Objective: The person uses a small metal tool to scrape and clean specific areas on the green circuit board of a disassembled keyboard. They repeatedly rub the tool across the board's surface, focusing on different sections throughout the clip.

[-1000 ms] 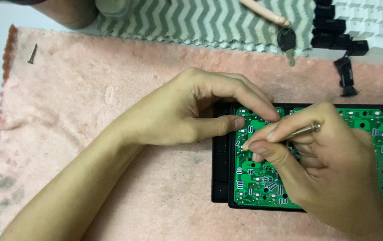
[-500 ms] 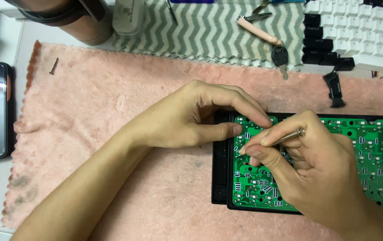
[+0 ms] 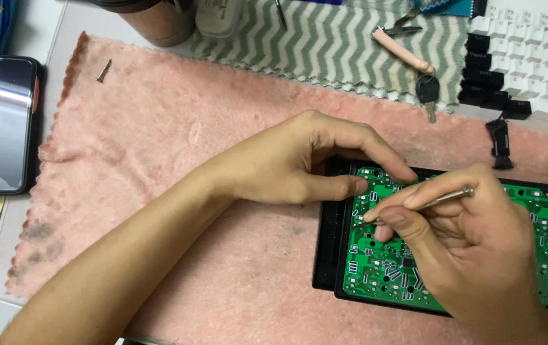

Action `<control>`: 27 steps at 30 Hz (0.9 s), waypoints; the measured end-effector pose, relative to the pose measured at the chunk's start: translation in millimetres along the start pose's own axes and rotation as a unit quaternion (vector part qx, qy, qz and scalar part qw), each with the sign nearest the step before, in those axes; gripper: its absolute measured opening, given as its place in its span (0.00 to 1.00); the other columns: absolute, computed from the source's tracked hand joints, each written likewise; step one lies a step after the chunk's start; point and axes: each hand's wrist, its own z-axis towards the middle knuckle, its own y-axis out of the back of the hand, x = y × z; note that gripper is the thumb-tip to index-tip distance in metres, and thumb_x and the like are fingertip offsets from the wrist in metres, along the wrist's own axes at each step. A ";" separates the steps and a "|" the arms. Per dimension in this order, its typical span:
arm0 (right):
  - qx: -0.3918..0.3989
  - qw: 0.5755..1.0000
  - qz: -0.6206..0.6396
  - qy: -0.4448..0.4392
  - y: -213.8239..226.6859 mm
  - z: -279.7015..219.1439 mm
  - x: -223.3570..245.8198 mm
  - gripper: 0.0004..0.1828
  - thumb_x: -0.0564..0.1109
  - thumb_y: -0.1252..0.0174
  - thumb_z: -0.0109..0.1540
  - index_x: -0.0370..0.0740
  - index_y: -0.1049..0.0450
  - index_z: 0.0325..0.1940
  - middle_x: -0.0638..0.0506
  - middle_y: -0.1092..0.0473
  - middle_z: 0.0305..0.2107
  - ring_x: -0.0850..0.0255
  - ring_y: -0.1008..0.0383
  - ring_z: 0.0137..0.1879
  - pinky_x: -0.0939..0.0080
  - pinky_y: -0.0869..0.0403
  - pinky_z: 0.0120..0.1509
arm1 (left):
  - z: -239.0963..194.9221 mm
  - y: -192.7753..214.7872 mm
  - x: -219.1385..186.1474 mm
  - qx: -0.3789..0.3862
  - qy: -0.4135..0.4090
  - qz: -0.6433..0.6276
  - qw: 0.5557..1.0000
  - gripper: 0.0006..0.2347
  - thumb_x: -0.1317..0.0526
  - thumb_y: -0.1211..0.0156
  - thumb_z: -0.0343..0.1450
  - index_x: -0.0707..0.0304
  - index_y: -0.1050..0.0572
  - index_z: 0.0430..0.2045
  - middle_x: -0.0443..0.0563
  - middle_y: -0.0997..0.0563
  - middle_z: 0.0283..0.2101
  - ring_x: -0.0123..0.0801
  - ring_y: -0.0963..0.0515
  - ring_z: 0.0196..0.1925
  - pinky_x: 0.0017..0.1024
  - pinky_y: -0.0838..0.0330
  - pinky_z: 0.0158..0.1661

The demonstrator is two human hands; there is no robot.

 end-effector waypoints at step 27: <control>-0.011 0.998 0.062 0.011 17.2 -2.3 0.5 0.11 0.42 0.45 0.74 0.41 0.42 0.53 0.36 0.17 0.37 0.56 0.12 0.29 0.64 0.10 0.42 | -16.2 -19.0 -9.6 -0.014 -0.012 -0.029 0.999 0.42 0.82 0.33 0.74 0.57 0.45 0.86 0.59 0.38 0.93 0.56 0.27 0.99 0.45 0.28 1.02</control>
